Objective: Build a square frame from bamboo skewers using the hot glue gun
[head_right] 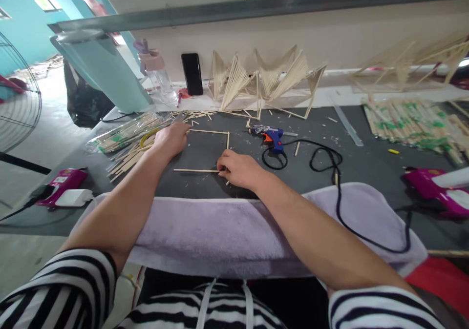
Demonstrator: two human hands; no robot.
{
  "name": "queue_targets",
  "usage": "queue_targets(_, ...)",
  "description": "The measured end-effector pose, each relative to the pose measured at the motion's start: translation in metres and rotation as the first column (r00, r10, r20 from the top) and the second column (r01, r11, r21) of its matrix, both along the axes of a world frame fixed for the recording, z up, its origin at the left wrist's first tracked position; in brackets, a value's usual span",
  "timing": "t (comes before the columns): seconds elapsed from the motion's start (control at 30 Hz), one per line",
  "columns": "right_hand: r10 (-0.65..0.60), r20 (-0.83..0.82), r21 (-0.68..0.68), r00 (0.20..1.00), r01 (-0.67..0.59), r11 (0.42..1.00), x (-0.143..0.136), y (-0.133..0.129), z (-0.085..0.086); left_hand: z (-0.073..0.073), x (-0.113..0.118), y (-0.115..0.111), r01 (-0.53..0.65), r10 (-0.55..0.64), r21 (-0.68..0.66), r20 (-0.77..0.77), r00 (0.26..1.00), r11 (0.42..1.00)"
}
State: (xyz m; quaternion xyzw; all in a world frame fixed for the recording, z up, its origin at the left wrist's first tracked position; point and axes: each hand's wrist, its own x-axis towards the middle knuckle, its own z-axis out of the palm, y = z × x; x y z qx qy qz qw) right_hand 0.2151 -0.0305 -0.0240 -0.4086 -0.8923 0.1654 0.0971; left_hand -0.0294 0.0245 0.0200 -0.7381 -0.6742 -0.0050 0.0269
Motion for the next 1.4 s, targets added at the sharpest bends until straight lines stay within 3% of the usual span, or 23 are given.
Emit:
queue_targets(0.2,-0.003,0.016,0.014,1.000,0.003,1.000,-0.001,-0.001,0.003,-0.022,0.002,0.022,0.114,-0.115,-0.114,-0.004,0.993,0.987)
queue_targets(0.37,-0.005,0.018,0.033,1.000,0.004,0.999,0.002,-0.002,0.002,-0.021,-0.003,0.026,0.100,-0.103,-0.122,-0.022,0.994,0.988)
queue_targets(0.53,0.010,-0.096,0.019,0.995,-0.008,1.000,0.004,0.003,-0.004,-0.018,-0.002,0.023,0.033,-0.036,-0.061,-0.053,0.998,0.998)
queue_targets(0.63,-0.126,-0.144,0.004,0.982,0.128,0.992,0.003,0.006,-0.004,-0.019,-0.002,0.024,0.029,-0.031,-0.047,-0.045,0.999,0.998)
queue_targets(0.77,-0.321,-0.010,-0.051,0.947,0.320,0.946,0.000,0.005,0.000,-0.022,-0.003,0.026,0.033,-0.033,-0.035,-0.026,0.999,0.999)
queue_targets(0.93,-0.390,0.100,-0.035,0.916,0.395,0.918,-0.009,-0.007,0.004,-0.025,-0.006,0.029,0.008,-0.008,-0.031,-0.002,1.000,0.999)
queue_targets(1.1,-0.438,0.106,-0.074,0.893,0.447,0.892,-0.016,-0.011,0.004,-0.025,-0.008,0.031,0.000,0.000,-0.044,0.001,1.000,0.999)
queue_targets(1.4,-0.551,0.075,-0.057,0.831,0.556,0.829,0.024,0.022,0.007,-0.021,-0.007,0.023,0.062,-0.061,-0.007,0.088,0.994,0.998)
